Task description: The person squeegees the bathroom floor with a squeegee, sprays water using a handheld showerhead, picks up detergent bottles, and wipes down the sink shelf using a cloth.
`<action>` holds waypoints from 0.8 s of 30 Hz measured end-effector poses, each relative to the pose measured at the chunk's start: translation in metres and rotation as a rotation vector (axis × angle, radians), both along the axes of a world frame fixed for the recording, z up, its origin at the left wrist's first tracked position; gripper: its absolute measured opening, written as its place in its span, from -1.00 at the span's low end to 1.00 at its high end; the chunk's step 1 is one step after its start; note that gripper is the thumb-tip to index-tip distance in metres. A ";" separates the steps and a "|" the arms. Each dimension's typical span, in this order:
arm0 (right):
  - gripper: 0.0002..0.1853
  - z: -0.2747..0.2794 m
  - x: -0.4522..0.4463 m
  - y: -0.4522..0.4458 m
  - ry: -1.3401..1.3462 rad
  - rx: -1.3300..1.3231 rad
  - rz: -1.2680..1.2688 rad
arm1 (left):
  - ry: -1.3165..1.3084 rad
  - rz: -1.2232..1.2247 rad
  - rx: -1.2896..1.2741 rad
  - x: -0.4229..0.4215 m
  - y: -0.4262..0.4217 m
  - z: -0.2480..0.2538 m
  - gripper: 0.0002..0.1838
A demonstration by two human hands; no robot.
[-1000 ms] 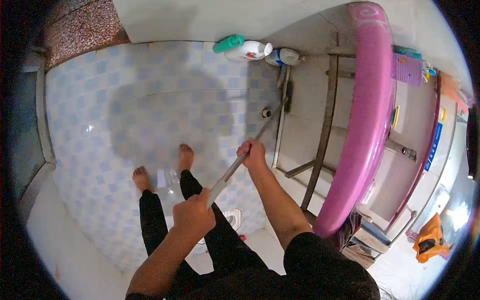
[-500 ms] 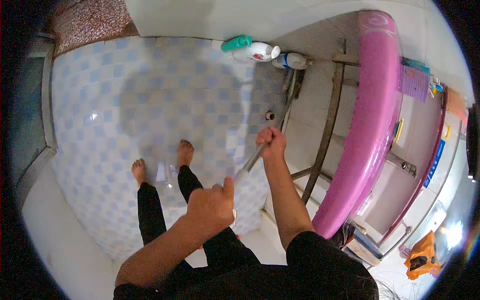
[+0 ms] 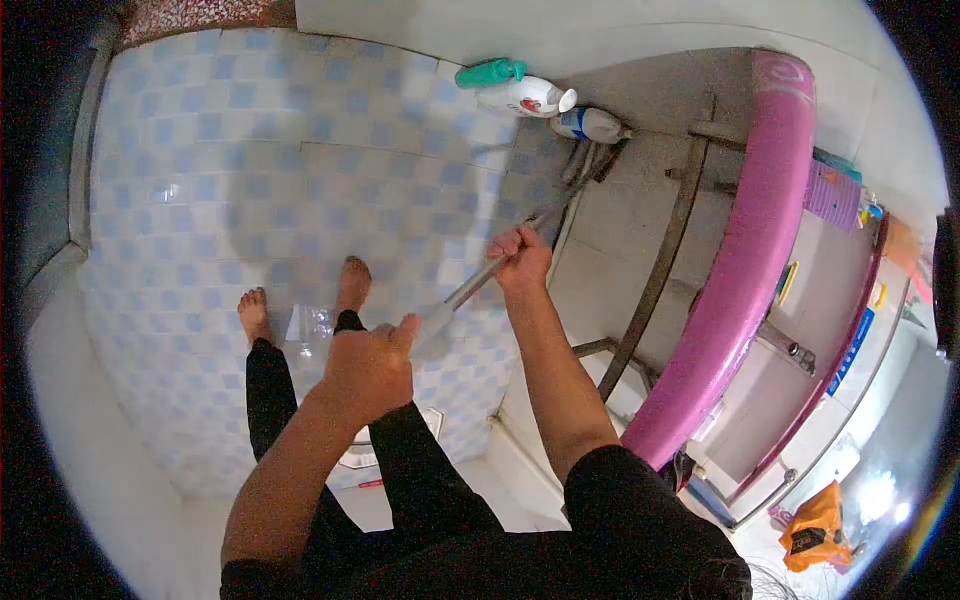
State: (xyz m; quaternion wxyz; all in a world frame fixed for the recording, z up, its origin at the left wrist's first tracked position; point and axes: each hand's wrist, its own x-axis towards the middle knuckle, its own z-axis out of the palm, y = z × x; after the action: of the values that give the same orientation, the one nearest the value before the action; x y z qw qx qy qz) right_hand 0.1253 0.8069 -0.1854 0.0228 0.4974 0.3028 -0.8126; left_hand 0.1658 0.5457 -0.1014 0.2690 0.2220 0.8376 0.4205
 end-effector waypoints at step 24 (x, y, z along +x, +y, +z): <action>-0.86 0.114 0.083 -0.113 -0.086 -0.112 -0.041 | -0.383 -0.386 -0.118 0.010 -0.133 0.025 -0.66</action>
State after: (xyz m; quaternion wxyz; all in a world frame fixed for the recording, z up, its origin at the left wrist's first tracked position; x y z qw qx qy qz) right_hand 0.2079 0.6944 -0.0713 0.0468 0.5359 0.2451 -0.8065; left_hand 0.1755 0.4126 -0.0761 0.5099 0.2780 0.7367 0.3463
